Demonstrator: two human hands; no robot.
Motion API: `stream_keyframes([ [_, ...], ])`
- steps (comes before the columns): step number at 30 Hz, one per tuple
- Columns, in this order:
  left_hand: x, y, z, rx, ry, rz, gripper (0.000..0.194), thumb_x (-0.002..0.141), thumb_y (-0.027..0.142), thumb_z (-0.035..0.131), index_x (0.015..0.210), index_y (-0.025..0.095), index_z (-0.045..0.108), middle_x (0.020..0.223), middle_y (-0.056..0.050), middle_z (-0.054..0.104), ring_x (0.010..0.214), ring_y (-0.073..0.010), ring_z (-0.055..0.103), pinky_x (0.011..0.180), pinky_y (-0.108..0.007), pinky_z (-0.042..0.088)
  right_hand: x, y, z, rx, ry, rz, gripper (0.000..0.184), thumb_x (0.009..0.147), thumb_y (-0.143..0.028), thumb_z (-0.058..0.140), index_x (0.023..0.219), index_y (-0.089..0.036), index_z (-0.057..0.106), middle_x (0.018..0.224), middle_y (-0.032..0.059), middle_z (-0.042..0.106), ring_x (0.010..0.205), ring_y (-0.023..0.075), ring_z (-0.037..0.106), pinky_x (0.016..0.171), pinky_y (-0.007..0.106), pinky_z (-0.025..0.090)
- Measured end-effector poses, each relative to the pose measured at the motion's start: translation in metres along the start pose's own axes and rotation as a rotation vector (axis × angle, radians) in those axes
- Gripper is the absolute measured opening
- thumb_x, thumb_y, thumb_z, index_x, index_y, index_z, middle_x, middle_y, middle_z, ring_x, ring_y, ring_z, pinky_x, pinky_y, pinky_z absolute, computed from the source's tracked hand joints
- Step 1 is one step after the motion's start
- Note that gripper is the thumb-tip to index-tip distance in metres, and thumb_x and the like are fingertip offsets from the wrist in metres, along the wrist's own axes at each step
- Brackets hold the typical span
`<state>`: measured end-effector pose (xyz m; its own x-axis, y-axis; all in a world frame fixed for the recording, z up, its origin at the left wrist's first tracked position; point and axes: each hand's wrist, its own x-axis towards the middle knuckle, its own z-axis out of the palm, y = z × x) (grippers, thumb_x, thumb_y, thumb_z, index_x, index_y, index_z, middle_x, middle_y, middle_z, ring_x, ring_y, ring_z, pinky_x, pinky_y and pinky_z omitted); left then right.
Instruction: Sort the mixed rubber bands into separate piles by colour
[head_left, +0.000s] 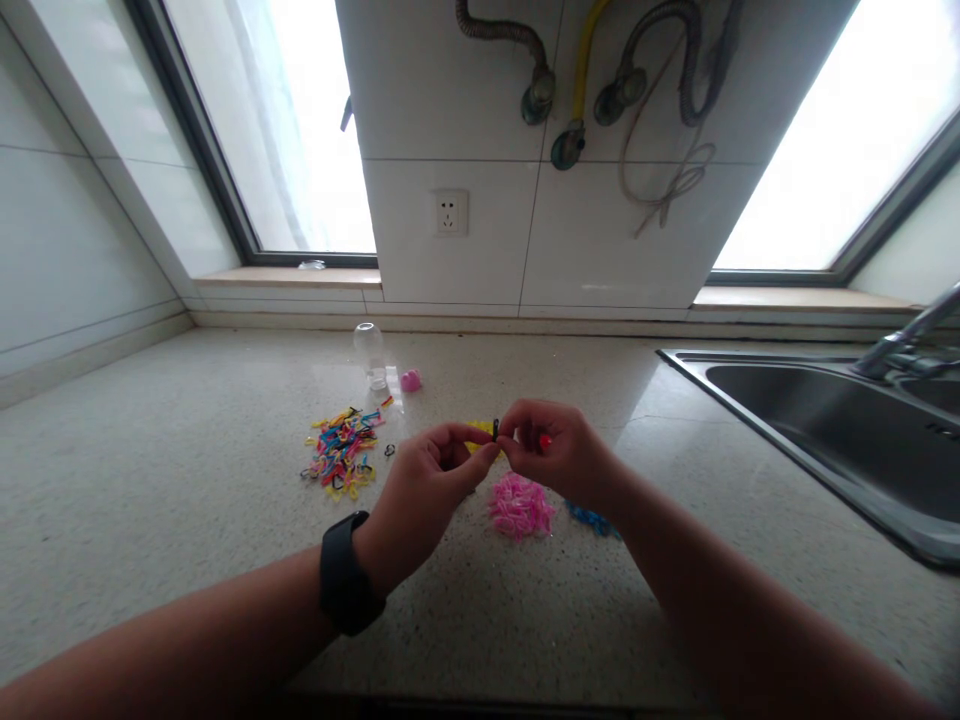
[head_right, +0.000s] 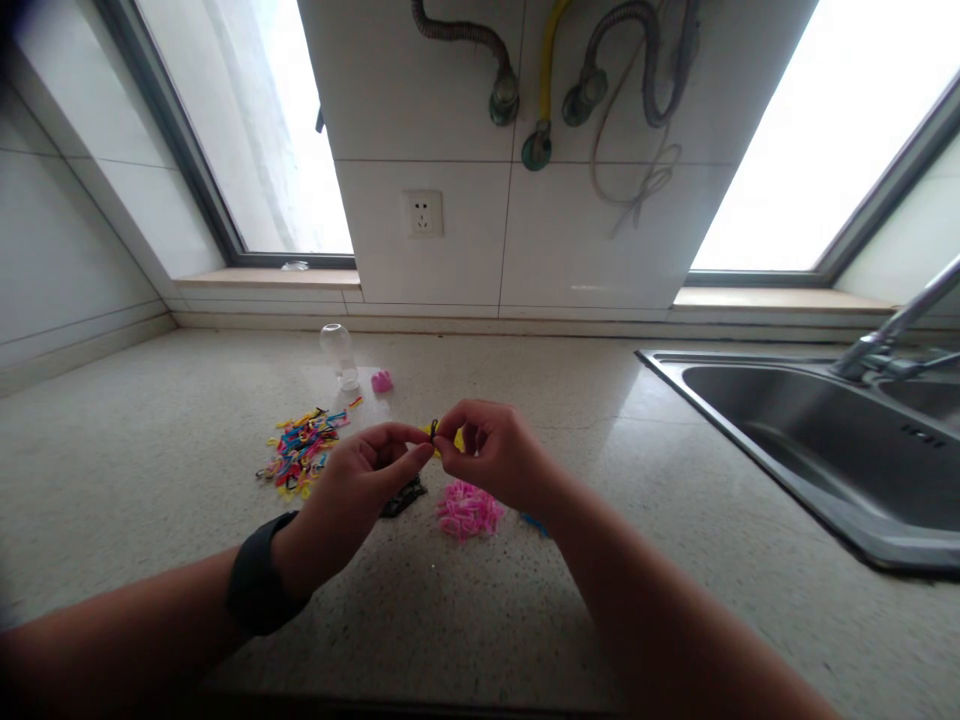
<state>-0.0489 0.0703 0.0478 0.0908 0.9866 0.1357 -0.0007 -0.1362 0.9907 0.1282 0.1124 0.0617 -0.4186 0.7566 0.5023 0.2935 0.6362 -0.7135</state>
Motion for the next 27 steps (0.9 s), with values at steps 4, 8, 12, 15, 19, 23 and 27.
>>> stream_keyframes([
  [4,0.001,0.0,0.0,-0.002,0.004,-0.021,0.034,0.077,0.044,0.073,0.09,0.013,0.068,0.06,0.003,0.052,0.049,-0.0064,0.037,0.043,-0.02,0.024,0.0,-0.001,-0.001,-0.018,0.007,-0.022,0.003,0.076,-0.018,0.067,0.075,-0.016,0.065,0.06,-0.0039,0.053,0.053,0.0076,0.043,0.048,0.021,0.034],
  [8,0.001,0.002,0.001,-0.026,-0.005,0.001,0.031,0.077,0.042,0.073,0.086,0.013,0.065,0.063,0.002,0.053,0.051,-0.0064,0.039,0.045,-0.019,0.027,0.0,-0.001,0.0,-0.013,0.011,0.001,0.004,0.075,-0.019,0.068,0.075,-0.017,0.065,0.059,-0.004,0.052,0.052,0.0077,0.042,0.048,0.021,0.034],
  [12,-0.001,0.003,0.002,-0.063,-0.032,0.042,0.028,0.077,0.039,0.073,0.085,0.015,0.061,0.057,0.006,0.045,0.048,-0.0054,0.034,0.043,-0.018,0.025,0.0,-0.001,0.001,0.026,0.025,0.063,0.006,0.076,-0.021,0.068,0.074,-0.017,0.065,0.057,-0.0048,0.049,0.052,0.0078,0.04,0.046,0.021,0.031],
  [15,-0.002,0.003,0.003,-0.068,-0.085,0.051,0.023,0.079,0.036,0.071,0.084,0.017,0.059,0.053,0.009,0.036,0.046,-0.005,0.028,0.043,-0.018,0.022,0.001,-0.002,0.003,0.101,0.037,0.13,0.008,0.076,-0.023,0.067,0.073,-0.017,0.062,0.057,-0.005,0.047,0.051,0.0077,0.038,0.046,0.022,0.03],
  [19,-0.003,0.001,0.003,-0.055,-0.114,0.089,0.018,0.081,0.032,0.068,0.084,0.018,0.058,0.055,0.009,0.034,0.047,-0.0057,0.027,0.044,-0.018,0.023,0.002,-0.003,0.006,0.197,0.046,0.2,0.011,0.075,-0.025,0.065,0.071,-0.018,0.058,0.058,-0.0056,0.046,0.051,0.0075,0.036,0.045,0.022,0.027],
  [23,-0.003,-0.002,0.002,-0.031,-0.126,0.118,0.013,0.082,0.029,0.065,0.084,0.018,0.058,0.056,0.009,0.034,0.049,-0.0063,0.027,0.045,-0.019,0.022,0.003,-0.002,0.008,0.279,0.04,0.249,0.012,0.074,-0.027,0.064,0.072,-0.018,0.057,0.058,-0.0053,0.046,0.052,0.0076,0.036,0.046,0.022,0.027],
  [27,-0.004,-0.006,0.001,0.016,-0.131,0.14,0.01,0.082,0.026,0.064,0.085,0.018,0.059,0.057,0.008,0.034,0.051,-0.0069,0.028,0.047,-0.019,0.022,0.003,-0.003,0.01,0.321,0.042,0.282,0.012,0.073,-0.026,0.064,0.07,-0.019,0.055,0.058,-0.0049,0.047,0.052,0.0079,0.037,0.046,0.022,0.028],
])
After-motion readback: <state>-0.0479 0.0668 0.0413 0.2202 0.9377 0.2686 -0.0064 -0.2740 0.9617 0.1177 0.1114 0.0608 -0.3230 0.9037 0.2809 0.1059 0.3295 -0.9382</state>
